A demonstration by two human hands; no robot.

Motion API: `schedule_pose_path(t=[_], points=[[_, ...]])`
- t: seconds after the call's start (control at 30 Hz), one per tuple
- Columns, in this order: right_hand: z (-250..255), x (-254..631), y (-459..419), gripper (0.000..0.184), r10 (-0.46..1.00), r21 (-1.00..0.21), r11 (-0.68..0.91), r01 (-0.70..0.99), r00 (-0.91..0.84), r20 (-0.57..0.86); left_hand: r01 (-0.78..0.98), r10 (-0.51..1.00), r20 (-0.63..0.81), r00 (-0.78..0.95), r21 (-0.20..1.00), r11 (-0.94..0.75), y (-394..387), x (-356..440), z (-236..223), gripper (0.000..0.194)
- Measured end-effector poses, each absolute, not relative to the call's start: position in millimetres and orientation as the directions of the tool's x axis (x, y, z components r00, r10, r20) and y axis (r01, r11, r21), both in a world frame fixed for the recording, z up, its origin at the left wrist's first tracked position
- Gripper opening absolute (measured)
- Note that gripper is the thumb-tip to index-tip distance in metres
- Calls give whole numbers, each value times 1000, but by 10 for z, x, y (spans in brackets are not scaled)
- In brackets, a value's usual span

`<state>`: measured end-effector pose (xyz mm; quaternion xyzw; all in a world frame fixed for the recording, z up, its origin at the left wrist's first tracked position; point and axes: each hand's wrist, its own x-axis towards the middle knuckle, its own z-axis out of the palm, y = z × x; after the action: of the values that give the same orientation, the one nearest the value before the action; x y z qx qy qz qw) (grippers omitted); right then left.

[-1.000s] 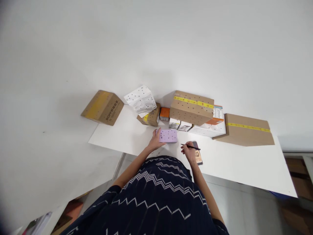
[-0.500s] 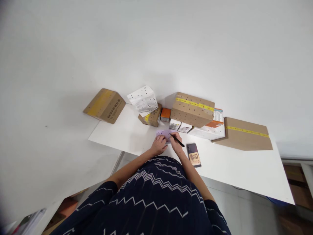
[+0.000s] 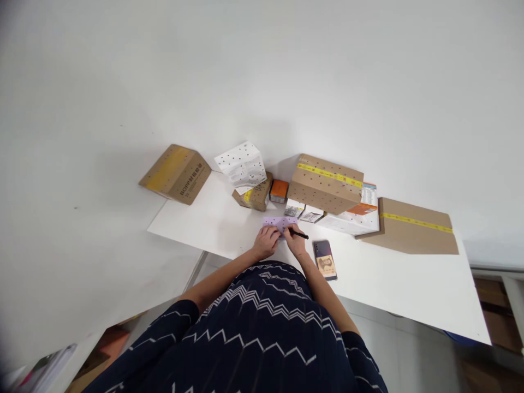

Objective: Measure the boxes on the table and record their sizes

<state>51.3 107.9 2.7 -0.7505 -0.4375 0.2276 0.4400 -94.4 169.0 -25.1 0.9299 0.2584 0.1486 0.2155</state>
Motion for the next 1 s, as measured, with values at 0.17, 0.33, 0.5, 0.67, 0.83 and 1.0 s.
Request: schedule_pose_path(t=[0.17, 0.33, 0.5, 0.67, 0.83, 1.0], points=[[26, 521, 1087, 19, 872, -835, -228, 501, 486, 53, 370, 532, 249, 809, 486, -791, 1688, -951, -271, 36], [37, 524, 1081, 20, 876, -833, -236, 501, 481, 41, 381, 529, 244, 813, 465, -799, 1683, -953, -267, 37], [56, 521, 1095, 20, 867, -844, -237, 481, 496, 39, 404, 531, 183, 827, 463, -789, 1686, -951, -254, 39], [101, 491, 1072, 19, 802, -942, -248, 226, 594, -68, 426, 539, 137, 831, 467, -775, 1686, -954, -224, 39], [47, 571, 827, 19, 633, -958, -278, -63, 739, -232, 415, 540, 152, 827, 483, -771, 1684, -964, -196, 39], [-167, 779, 521, 24, 619, -695, -696, 180, 641, -454, 424, 549, 169, 819, 466, -776, 1679, -962, -195, 38]])
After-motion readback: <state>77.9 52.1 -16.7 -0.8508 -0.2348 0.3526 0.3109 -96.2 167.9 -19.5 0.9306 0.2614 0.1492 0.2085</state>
